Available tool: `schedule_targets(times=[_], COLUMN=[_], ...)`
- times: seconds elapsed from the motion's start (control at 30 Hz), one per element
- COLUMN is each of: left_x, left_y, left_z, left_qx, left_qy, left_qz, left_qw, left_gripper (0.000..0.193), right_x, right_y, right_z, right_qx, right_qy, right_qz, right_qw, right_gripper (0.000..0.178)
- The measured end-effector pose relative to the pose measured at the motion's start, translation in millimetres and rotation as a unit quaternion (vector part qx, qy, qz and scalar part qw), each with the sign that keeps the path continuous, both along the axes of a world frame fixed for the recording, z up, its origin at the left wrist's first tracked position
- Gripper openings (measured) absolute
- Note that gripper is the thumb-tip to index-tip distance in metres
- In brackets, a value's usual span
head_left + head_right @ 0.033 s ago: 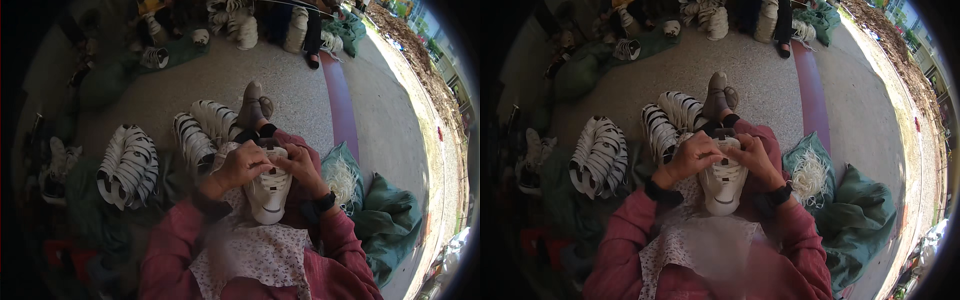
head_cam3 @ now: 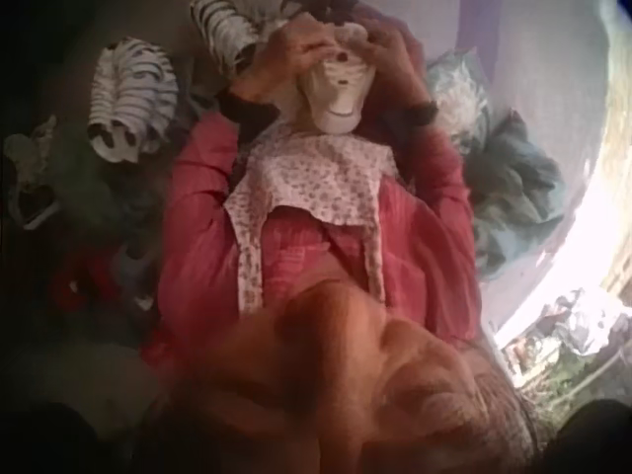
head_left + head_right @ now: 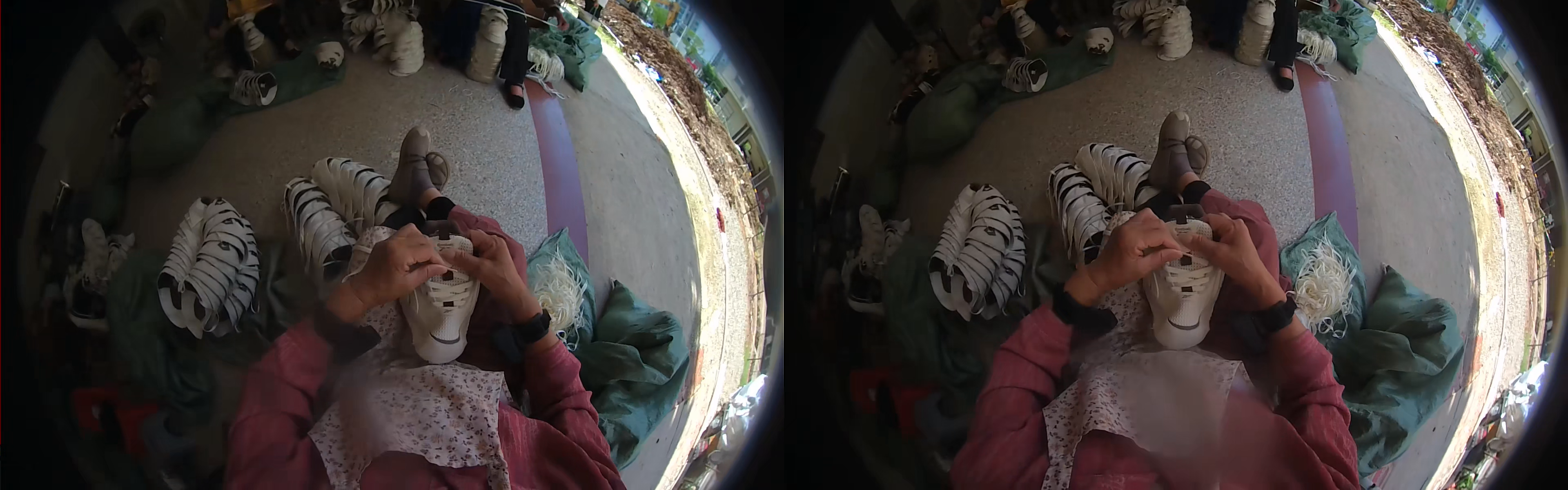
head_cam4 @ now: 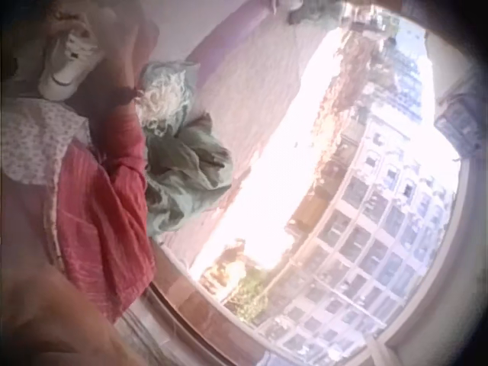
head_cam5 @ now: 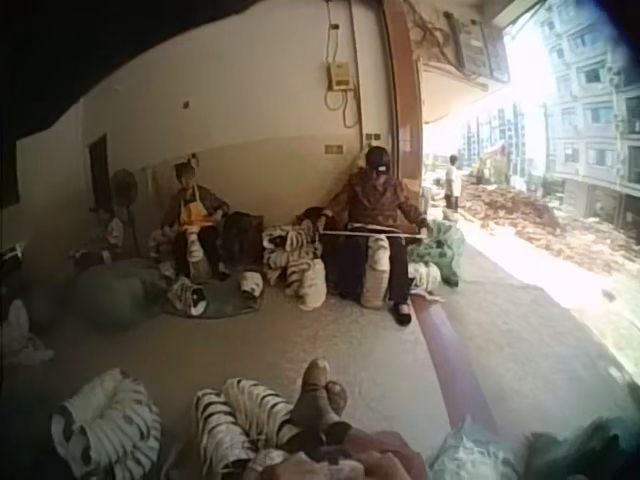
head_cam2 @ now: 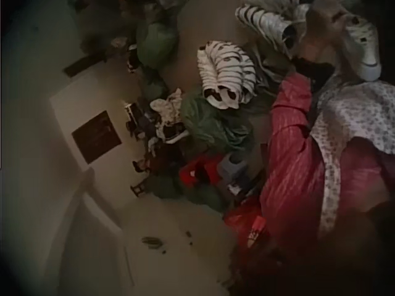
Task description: Thread laces through the eyelets of a shoe upper component.
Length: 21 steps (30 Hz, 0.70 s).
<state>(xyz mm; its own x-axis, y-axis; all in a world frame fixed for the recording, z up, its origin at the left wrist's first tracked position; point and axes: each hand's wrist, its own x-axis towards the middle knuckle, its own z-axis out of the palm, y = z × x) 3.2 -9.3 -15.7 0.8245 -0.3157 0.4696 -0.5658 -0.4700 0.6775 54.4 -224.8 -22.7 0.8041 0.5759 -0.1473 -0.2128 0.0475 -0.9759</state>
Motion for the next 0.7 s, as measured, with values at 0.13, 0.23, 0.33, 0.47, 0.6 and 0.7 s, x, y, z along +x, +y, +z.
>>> schedule_targets(times=[0.13,0.23,0.33,0.47,0.6,0.7], left_x=[-3.0,-11.2,-20.6,-30.5,-34.8,-33.9], left_y=[9.6,10.0,4.0,-5.6,-9.3,-10.5], left_z=[-9.5,-13.0,-19.6,-20.2,-16.5,-10.6], left_qx=[-0.006,-0.027,-0.077,-0.095,-0.047,-0.009], left_qy=[0.033,0.07,0.093,0.118,0.087,0.089], left_qz=[-0.004,-0.007,0.029,0.092,0.126,0.129], left_qw=[0.999,0.997,0.992,0.984,0.987,0.988], left_gripper=[0.007,0.01,0.01,0.01,0.009,0.01], right_x=[3.4,2.7,-0.1,-3.2,-1.9,-2.0], right_y=[5.1,1.2,0.0,1.6,1.1,2.0], right_z=[-21.0,-28.3,-28.5,-25.1,-27.8,-25.0], right_qx=[0.006,0.014,0.011,0.03,0.035,0.039], right_qy=[-0.054,-0.005,0.01,0.016,0.019,0.018], right_qz=[-0.01,-0.002,-0.014,-0.018,-0.024,-0.03], right_qw=[0.998,1.0,1.0,0.999,0.999,0.999], right_gripper=[0.016,0.017,0.018,0.018,0.018,0.018])
